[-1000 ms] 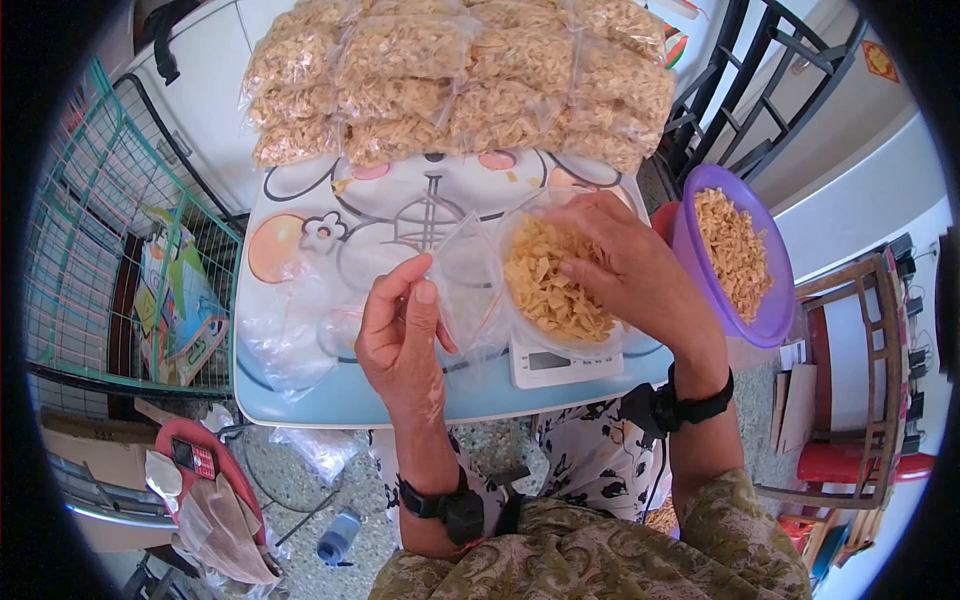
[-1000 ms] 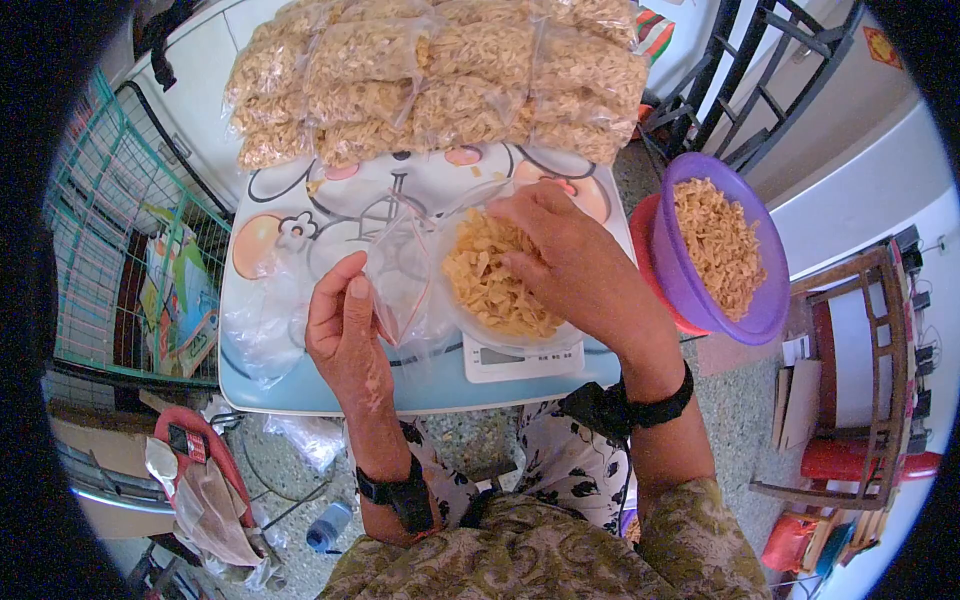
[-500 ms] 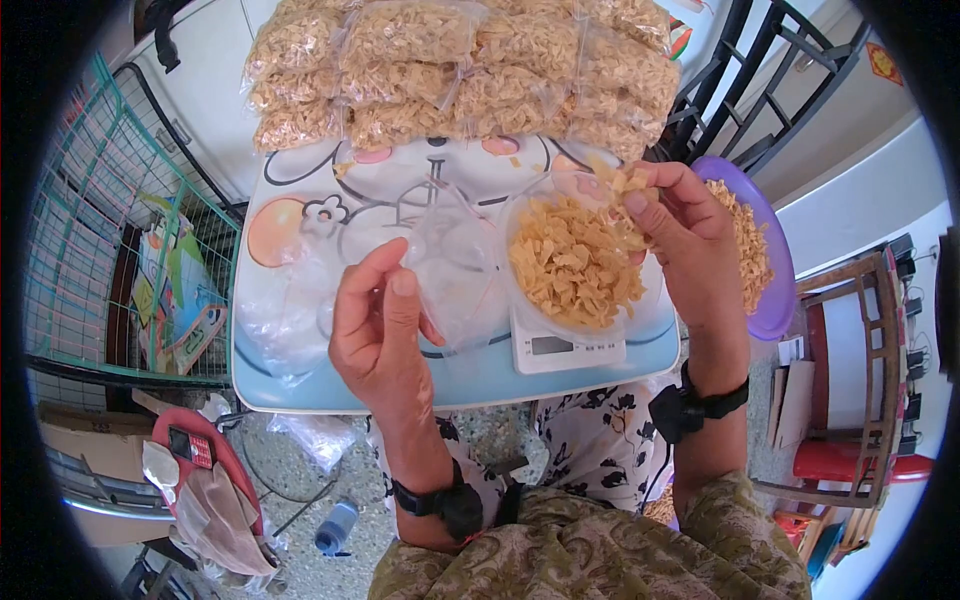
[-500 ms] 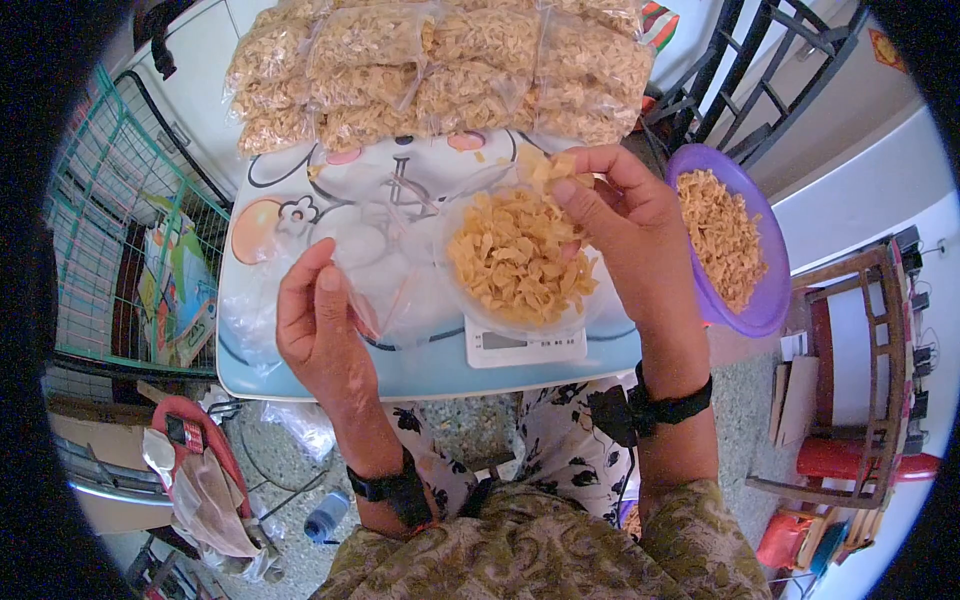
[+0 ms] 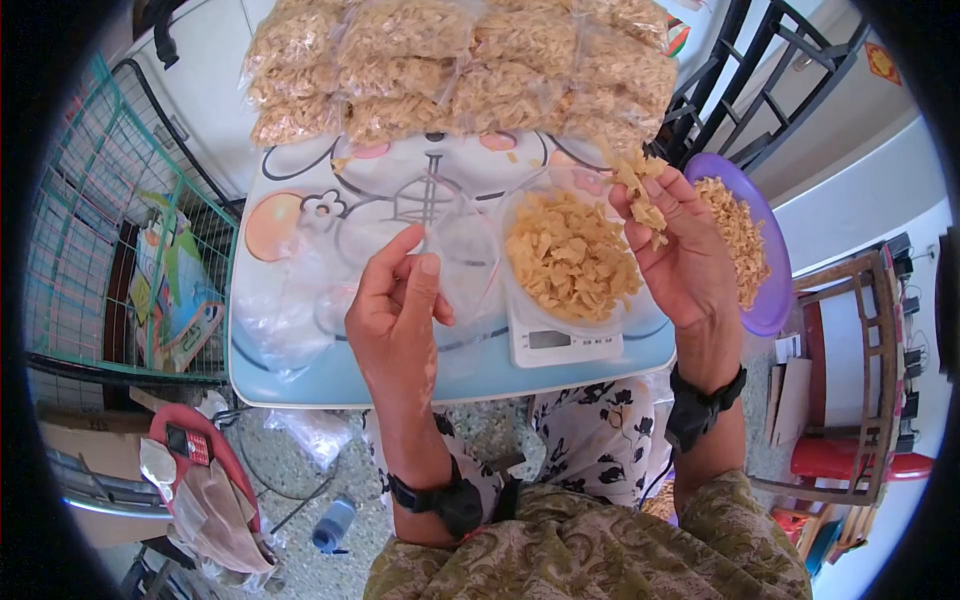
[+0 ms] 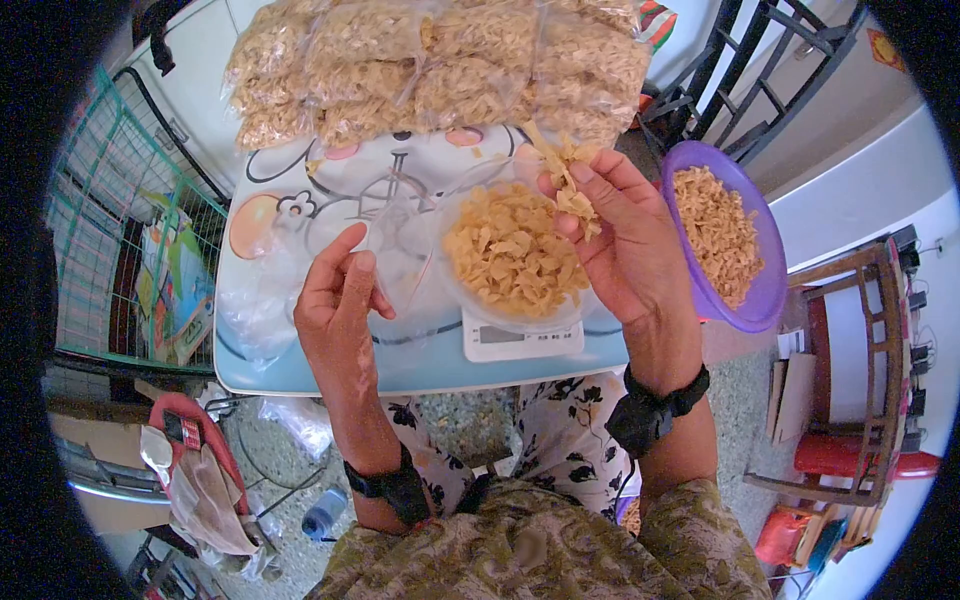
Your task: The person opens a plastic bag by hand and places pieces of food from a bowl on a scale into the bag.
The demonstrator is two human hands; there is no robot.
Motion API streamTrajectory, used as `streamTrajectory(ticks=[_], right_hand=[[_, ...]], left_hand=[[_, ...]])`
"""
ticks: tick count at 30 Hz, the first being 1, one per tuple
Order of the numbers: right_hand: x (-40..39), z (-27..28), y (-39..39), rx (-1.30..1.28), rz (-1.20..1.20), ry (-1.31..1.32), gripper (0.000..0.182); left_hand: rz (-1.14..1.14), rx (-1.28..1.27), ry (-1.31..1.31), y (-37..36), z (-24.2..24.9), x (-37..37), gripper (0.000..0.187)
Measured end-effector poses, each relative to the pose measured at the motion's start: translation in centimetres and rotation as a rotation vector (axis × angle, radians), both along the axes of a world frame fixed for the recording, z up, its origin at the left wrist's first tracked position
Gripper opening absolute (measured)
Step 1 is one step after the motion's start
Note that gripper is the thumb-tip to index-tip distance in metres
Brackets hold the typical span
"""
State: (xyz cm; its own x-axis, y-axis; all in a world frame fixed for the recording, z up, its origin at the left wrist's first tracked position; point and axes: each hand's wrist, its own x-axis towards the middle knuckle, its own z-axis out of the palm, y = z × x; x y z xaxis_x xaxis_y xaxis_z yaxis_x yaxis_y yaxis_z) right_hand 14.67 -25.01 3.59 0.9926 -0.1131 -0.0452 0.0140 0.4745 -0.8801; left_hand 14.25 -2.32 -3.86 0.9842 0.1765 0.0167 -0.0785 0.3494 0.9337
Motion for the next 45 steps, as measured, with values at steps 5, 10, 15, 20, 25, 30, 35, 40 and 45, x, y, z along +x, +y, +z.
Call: streamTrajectory(ticks=[5, 10, 15, 20, 25, 30, 35, 40, 45], right_hand=[[-0.8, 0.8, 3.4, -0.094, -0.037, -0.129, 0.013], [-1.0, 0.1, 8.8, -0.245, -0.108, -0.274, 0.013], [0.1, -2.2, 11.0, -0.802, -0.295, -0.602, 0.016], [0.0, -3.0, 12.0, -1.156, -0.356, -0.764, 0.018], [-0.8, -3.0, 11.5, -1.249, -0.227, -0.780, 0.020], [-1.7, -1.8, 10.9, -1.294, 0.002, -0.774, 0.020], [-1.7, -1.3, 10.7, -1.392, 0.203, -0.721, 0.011], [-1.5, -0.7, 10.8, -1.555, 0.285, -0.492, 0.014], [-1.9, -0.1, 11.3, -1.307, 0.162, -0.317, 0.019]], left_hand=[[-0.026, -0.031, 0.079, 0.0, 0.1, -0.1, 0.023], [0.046, -0.024, 0.099, -0.4, 0.7, -0.3, 0.021], [-0.008, -0.115, 0.047, 0.1, 0.6, -0.5, 0.018], [-0.054, -0.220, 0.024, 0.4, 0.8, -0.8, 0.017], [-0.015, -0.341, 0.000, 0.9, 0.7, -0.7, 0.014], [0.004, -0.310, -0.027, 1.1, 0.7, -0.8, 0.013], [0.046, -0.247, -0.022, 1.0, 1.1, -1.1, 0.013], [0.022, -0.062, -0.114, 0.5, 1.5, -1.6, 0.012], [0.050, -0.119, 0.003, 1.2, 1.1, -1.1, 0.013]])
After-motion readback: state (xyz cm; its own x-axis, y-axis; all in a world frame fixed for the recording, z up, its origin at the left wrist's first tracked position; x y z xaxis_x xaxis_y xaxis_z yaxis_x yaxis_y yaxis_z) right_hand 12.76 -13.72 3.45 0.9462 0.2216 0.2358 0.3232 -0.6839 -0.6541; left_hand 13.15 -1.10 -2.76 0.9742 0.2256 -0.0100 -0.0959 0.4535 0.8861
